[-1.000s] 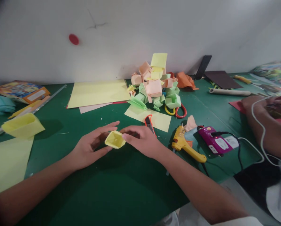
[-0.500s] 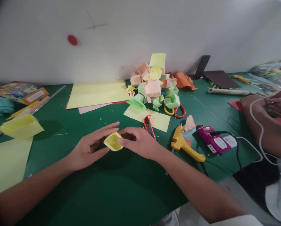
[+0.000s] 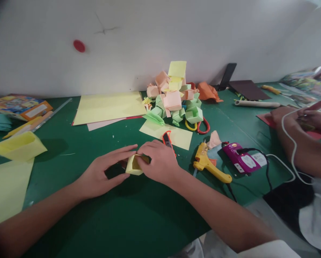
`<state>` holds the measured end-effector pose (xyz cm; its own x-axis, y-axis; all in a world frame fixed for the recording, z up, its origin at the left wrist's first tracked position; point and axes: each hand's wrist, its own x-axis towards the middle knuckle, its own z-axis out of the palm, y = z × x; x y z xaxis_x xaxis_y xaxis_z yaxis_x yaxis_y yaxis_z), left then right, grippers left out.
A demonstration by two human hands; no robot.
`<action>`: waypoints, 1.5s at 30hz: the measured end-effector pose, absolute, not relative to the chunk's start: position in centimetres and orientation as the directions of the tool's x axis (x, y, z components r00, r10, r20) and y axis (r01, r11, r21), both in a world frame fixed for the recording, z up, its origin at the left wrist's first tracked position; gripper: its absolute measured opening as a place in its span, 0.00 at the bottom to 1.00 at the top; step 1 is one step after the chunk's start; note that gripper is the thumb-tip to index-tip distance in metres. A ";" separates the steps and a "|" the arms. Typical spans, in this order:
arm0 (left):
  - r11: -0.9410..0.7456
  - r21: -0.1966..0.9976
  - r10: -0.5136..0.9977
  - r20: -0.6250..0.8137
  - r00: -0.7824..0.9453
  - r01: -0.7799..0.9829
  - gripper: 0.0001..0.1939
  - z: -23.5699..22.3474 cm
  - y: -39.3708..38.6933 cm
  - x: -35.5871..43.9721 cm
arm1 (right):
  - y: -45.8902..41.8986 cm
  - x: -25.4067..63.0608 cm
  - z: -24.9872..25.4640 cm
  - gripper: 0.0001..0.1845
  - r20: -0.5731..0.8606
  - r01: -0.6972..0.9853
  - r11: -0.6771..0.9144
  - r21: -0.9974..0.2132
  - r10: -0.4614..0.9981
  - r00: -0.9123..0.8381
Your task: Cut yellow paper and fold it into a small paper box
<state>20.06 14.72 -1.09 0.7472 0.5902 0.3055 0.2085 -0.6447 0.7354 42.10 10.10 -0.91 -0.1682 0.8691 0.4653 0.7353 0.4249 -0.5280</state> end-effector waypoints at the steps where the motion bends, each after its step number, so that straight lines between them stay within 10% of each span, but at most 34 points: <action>1: -0.662 0.719 0.579 0.308 0.755 0.214 0.27 -1.1 14.8 20.0 | 10.1 42.1 -0.9 0.07 0.460 0.742 0.426 -0.518 0.870 -0.178; 17: -0.848 0.170 0.523 0.418 0.742 0.502 0.35 -2.1 12.6 21.5 | 10.0 41.3 -0.6 0.14 0.385 0.762 0.297 -0.576 0.921 -0.068; 26: -0.827 0.300 0.556 0.564 0.611 0.476 0.30 -2.3 12.7 21.2 | 9.8 41.4 0.2 0.05 0.159 0.500 0.193 -0.844 0.981 -0.111; 38: -0.658 0.671 0.726 0.448 0.521 0.341 0.26 -1.1 13.4 20.6 | 10.1 42.8 -0.7 0.26 0.119 0.217 0.188 -0.958 0.948 -0.295; 45: -0.623 0.720 0.754 0.448 0.480 0.306 0.26 -1.6 13.6 20.4 | 9.5 42.2 -0.5 0.43 0.328 0.378 0.439 -0.815 0.888 -0.323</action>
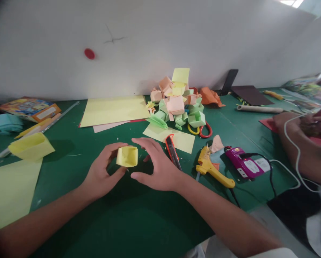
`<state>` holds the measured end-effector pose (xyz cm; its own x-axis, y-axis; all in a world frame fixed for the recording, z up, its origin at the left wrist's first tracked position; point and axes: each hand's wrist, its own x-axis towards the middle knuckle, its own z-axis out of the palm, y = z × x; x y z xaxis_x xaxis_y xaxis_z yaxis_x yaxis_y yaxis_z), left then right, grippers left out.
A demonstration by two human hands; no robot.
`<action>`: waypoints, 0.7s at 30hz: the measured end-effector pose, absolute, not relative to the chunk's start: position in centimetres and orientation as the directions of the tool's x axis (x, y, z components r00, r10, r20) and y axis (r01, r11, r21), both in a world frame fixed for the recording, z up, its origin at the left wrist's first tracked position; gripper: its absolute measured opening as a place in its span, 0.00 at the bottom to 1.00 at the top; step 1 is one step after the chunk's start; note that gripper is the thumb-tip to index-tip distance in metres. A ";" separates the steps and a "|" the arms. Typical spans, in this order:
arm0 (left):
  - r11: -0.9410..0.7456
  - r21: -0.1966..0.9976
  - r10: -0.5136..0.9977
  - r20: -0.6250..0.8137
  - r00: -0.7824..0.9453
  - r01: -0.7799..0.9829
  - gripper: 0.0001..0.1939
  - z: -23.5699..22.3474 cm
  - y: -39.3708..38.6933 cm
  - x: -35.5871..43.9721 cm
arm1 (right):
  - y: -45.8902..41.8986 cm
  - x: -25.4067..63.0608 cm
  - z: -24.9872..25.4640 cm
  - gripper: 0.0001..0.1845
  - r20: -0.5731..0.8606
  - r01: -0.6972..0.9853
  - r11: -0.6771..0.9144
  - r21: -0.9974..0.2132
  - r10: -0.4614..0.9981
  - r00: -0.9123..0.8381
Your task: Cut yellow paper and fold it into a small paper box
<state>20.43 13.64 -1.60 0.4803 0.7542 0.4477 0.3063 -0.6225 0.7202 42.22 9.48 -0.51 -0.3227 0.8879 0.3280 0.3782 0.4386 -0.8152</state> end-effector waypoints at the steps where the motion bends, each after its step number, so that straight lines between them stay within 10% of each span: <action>1: -0.619 0.726 0.757 0.448 0.476 0.301 0.26 -1.7 13.7 20.4 | 9.5 42.2 -0.5 0.43 0.371 0.427 0.481 -0.766 0.873 -0.317; 9: -0.631 0.747 0.723 0.468 0.508 0.210 0.27 -1.9 14.0 20.2 | 9.7 42.4 -0.3 0.12 0.623 0.766 0.622 -0.163 0.667 -0.408; 21: -0.649 0.731 0.688 0.445 0.573 0.212 0.23 -0.9 13.8 20.3 | 10.0 42.7 -0.3 0.10 0.573 0.799 0.598 -0.059 0.676 -0.463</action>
